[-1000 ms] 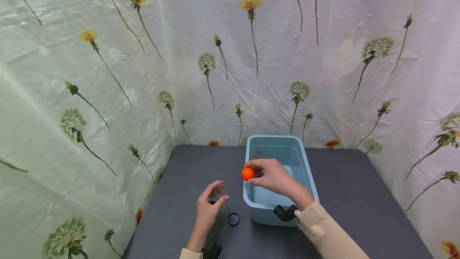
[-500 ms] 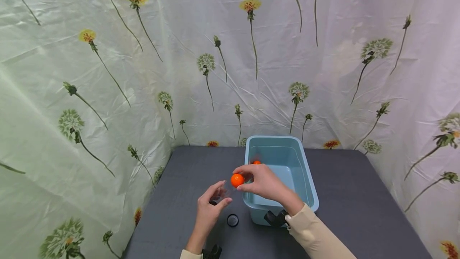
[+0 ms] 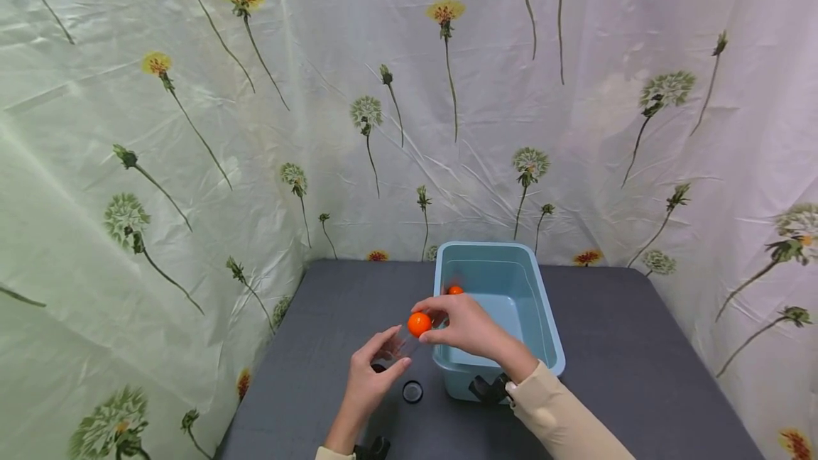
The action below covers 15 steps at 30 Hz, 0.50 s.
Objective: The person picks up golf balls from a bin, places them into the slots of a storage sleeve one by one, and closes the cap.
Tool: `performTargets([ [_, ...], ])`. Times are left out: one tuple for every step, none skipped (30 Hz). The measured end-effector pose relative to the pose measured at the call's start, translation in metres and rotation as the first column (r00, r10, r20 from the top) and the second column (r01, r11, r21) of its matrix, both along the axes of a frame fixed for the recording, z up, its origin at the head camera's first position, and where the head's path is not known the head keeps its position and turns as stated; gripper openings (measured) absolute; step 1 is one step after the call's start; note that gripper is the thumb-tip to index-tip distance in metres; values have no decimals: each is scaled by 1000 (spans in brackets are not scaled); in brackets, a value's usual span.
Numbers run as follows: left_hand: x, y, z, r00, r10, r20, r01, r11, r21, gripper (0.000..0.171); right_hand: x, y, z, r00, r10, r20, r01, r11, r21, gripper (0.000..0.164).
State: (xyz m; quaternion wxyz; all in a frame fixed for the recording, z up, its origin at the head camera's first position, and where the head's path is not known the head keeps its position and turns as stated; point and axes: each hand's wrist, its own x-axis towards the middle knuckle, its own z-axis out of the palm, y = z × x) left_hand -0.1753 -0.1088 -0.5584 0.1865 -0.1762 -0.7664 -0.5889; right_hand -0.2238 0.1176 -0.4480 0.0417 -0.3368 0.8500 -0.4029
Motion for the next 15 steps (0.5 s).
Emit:
performTargets([
  [0,0,1,1000,-4,7,4,1000,7,55,0,1,0,1000,0,7,0,1000,-2,44],
  [1,0,1,1000,-4,18,4,1000,13,55,0,1,0,1000,2,11,-2,1000,-2,44],
  [1,-1,1,1000,-7,29,6,1000,22,55,0,2,0,1000,3,16,-3,1000,-2,44],
  [2,-1,1,999,-8,37,7,999,37,55,0,2,0,1000,2,16,-2,1000,1,44],
  [2,-1,2,999,-1,43,0,999,40,54,0,2,0,1000,2,15,-2,1000,4,44],
  [3,0,4,999,9,53,-11,999,45,53,0,3,-1,1000,0,14,0,1000,5,44],
  [5,1,8,998,14,58,-18,998,54,52,0,3,-1,1000,-1,14,1,1000,7,44],
  [7,2,11,998,16,58,-20,997,70,51,0,4,-1,1000,-4,15,4,1000,9,44],
  [9,3,16,998,16,59,-21,996,84,50,0,4,0,1000,-7,16,7,1000,10,44],
  [11,4,21,998,20,58,-25,995,94,50,0,4,0,1000,-7,14,7,1000,12,44],
  [13,5,26,998,24,56,-30,995,100,49,0,5,0,1000,-6,12,5,1000,13,44],
  [15,6,31,998,23,53,-29,993,114,49,0,5,0,1000,-3,11,3,1000,14,44],
  [16,6,34,999,18,46,-24,992,126,49,0,6,1,1000,1,7,-1,1000,15,44],
  [16,6,35,999,18,42,-23,991,130,49,0,6,1,1000,5,1,-5,1000,16,44],
  [16,6,36,999,19,43,-24,991,132,49,0,7,0,1000,10,-8,-9,1000,19,43],
])
